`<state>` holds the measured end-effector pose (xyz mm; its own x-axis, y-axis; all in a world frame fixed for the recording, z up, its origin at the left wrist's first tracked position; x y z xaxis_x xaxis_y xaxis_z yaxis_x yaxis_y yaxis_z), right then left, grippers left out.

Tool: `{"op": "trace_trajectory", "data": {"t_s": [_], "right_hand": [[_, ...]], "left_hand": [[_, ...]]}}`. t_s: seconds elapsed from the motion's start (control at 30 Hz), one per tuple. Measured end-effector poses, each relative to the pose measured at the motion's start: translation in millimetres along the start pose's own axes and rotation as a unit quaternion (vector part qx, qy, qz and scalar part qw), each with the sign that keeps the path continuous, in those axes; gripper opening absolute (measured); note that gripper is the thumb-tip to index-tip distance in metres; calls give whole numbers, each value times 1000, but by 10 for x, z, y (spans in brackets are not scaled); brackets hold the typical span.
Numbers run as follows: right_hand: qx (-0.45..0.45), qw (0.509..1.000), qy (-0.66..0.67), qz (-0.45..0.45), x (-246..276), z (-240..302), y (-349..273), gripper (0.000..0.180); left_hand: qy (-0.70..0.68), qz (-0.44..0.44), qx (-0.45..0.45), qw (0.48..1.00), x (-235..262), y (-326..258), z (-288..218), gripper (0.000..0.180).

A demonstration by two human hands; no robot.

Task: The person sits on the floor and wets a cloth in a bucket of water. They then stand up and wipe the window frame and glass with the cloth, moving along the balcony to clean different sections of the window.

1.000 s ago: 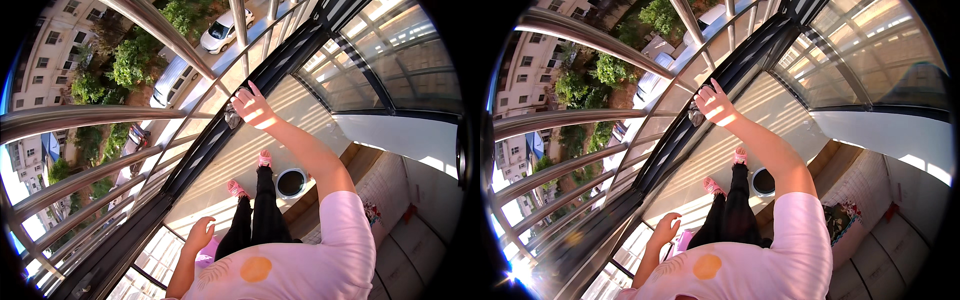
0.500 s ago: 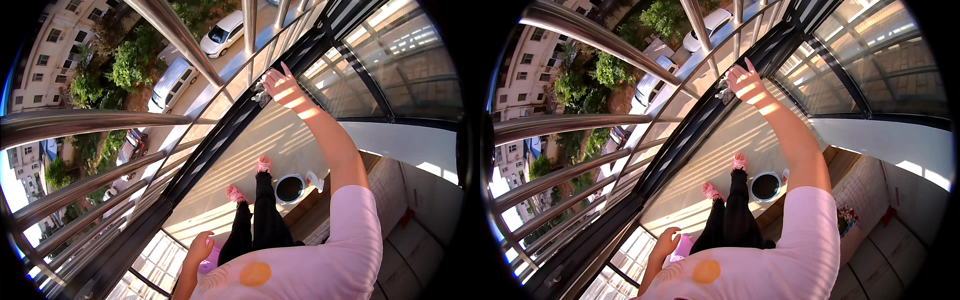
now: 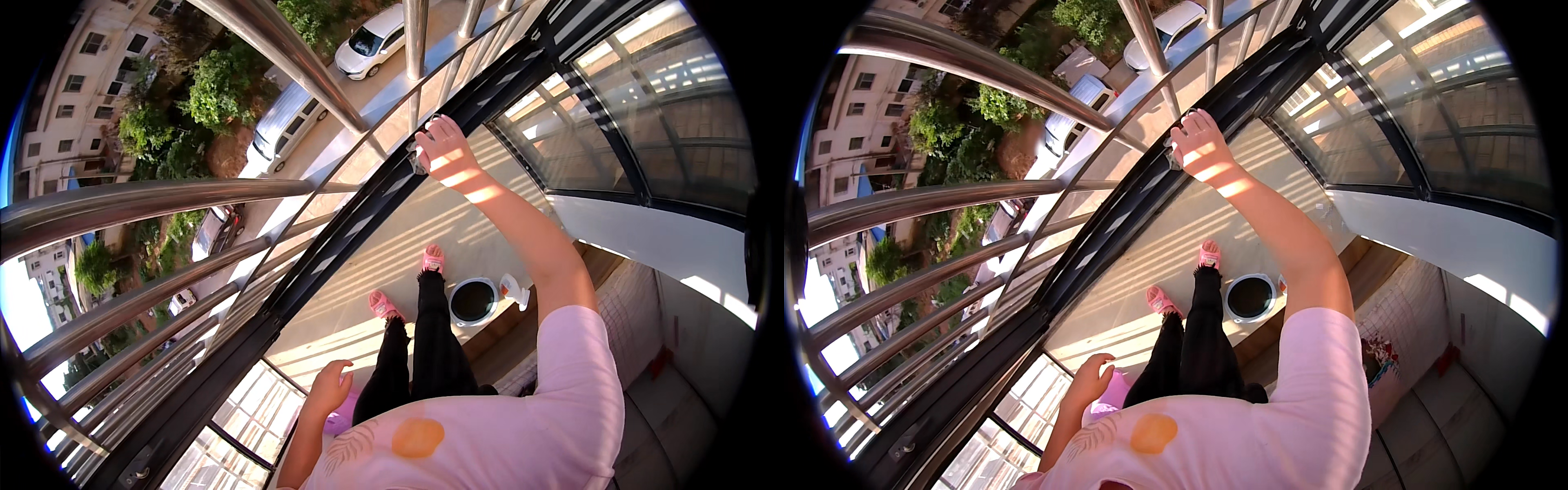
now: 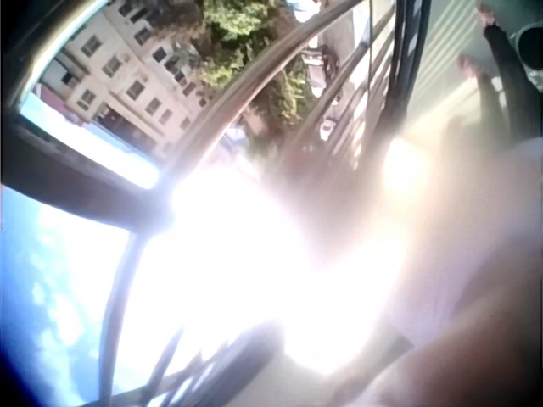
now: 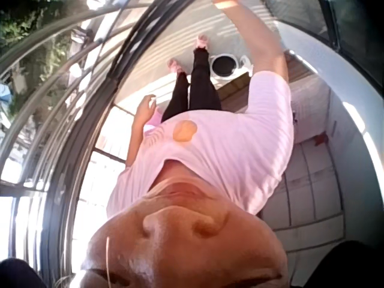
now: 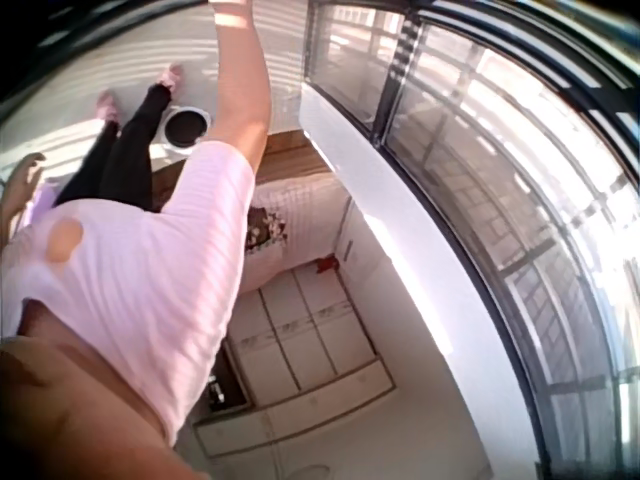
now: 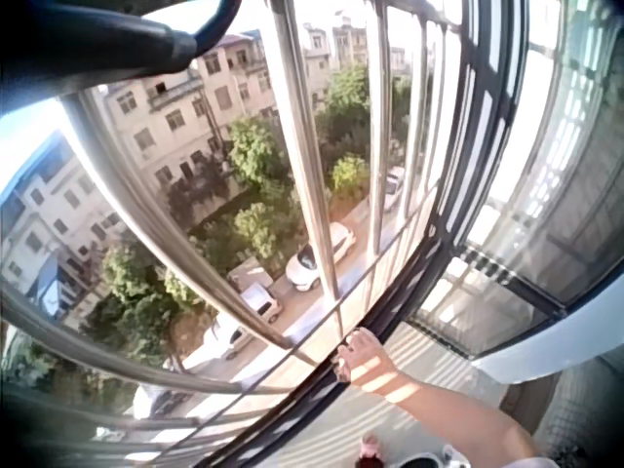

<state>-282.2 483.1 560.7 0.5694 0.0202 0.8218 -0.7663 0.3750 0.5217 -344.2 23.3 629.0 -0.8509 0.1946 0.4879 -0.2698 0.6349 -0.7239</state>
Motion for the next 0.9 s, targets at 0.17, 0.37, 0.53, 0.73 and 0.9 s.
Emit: {"op": "trace_trajectory", "data": {"t_s": [0.17, 0.37, 0.53, 0.73, 0.9], "right_hand": [[-9, 992, 120, -24, -220, 1066, -100, 9], [-40, 997, -35, 52, -271, 1004, -157, 18], [-51, 998, 45, -12, -418, 1718, -152, 18], [-9, 998, 3, 54, -773, 2795, -295, 23], [-15, 998, -50, 25, -441, 1705, -200, 20]], "left_hand": [[23, 12, 11, 1000, 5, -66, 91, 25], [-18, -22, 7, 1000, 53, -272, 204, 24], [24, -5, 22, 999, 40, -519, 548, 25], [-6, 19, 23, 1000, 4, -629, 675, 26], [-17, -19, 40, 999, 72, -849, 933, 26]]}}
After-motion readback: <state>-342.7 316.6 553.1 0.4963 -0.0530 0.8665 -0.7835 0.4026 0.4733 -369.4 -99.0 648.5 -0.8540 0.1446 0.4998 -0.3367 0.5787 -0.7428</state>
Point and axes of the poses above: each hand's wrist, its own y-axis towards the middle knuckle, its own x-axis out of the back of the hand, z = x × y, the point moved 4 cm from there along y, towards the middle knuckle, and after that the axes turned 1 degree about y, right-handed, at the moved point
